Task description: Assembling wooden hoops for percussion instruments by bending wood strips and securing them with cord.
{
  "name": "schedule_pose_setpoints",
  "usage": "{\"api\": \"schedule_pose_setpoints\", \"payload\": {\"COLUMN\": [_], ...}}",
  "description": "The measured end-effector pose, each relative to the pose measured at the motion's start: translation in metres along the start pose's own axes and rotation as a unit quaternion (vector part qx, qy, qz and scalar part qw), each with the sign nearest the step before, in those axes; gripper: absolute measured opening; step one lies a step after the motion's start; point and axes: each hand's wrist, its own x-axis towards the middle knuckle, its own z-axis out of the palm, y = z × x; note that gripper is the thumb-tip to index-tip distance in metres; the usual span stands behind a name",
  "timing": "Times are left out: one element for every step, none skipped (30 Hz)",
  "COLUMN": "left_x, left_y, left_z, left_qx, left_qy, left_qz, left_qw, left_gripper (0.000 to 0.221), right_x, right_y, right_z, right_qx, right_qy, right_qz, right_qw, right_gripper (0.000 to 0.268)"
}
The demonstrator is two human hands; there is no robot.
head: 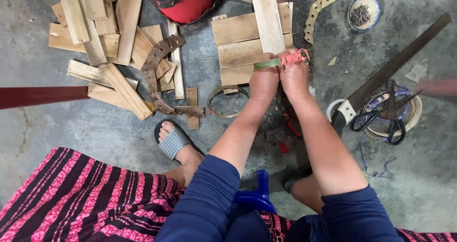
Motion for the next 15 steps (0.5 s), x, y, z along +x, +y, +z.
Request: {"api": "schedule_pose_setpoints", "payload": {"left_x": [0.000,0.001,0.001,0.000,0.000,-0.002,0.003,0.009,0.016,0.009,0.003,-0.004,-0.002,0.000,0.001], "left_y": [-0.003,-0.005,-0.008,-0.003,0.002,0.006,-0.004,-0.014,-0.024,-0.014,-0.003,0.007,0.004,0.000,-0.004], "left_z": [0.002,0.004,0.006,0.003,0.001,-0.002,0.011,0.024,0.036,0.023,0.010,-0.003,0.002,0.006,0.011], "left_qx": [0.000,0.009,0.018,0.017,0.009,0.001,0.000,0.018,0.035,0.035,0.009,-0.015,-0.015,-0.018,-0.022], "left_qy": [-0.001,0.002,0.005,0.005,0.010,0.014,0.013,0.032,0.050,0.050,0.040,0.030,0.030,0.033,0.036], "left_qz": [-0.001,-0.004,-0.006,-0.006,-0.012,-0.019,-0.020,-0.025,-0.030,-0.029,-0.023,-0.016,-0.016,-0.016,-0.015], "left_qw": [1.000,1.000,1.000,1.000,1.000,1.000,1.000,0.999,0.998,0.998,0.999,0.999,0.999,0.999,0.999], "left_gripper": [0.023,0.022,0.022,0.022,0.022,0.022,0.022,0.024,0.028,0.028,0.025,0.023,0.023,0.023,0.023], "right_x": [-0.003,-0.004,-0.006,-0.007,-0.008,-0.011,-0.012,-0.013,-0.013,-0.010,-0.007,-0.005,-0.009,-0.013,-0.017], "right_y": [0.003,0.005,0.008,0.006,0.003,0.000,0.002,0.004,0.007,0.004,0.002,-0.001,0.004,0.009,0.013], "right_z": [0.004,0.007,0.011,0.012,0.014,0.016,0.013,0.010,0.007,0.005,0.003,0.001,0.005,0.009,0.014], "right_qx": [0.000,-0.045,-0.091,-0.092,-0.080,-0.068,-0.068,-0.069,-0.069,-0.070,-0.082,-0.094,-0.094,-0.088,-0.082], "right_qy": [-0.001,-0.001,-0.001,-0.001,0.000,-0.001,-0.003,-0.023,-0.043,-0.043,-0.033,-0.022,-0.022,-0.027,-0.032], "right_qz": [0.000,-0.007,-0.014,-0.014,0.005,0.024,0.024,0.014,0.004,0.004,-0.021,-0.046,-0.046,-0.045,-0.044], "right_qw": [1.000,0.999,0.996,0.996,0.997,0.997,0.997,0.997,0.997,0.997,0.996,0.994,0.994,0.995,0.995], "right_gripper": [0.016,0.017,0.018,0.018,0.024,0.031,0.031,0.021,0.014,0.014,0.014,0.015,0.015,0.015,0.016]}}
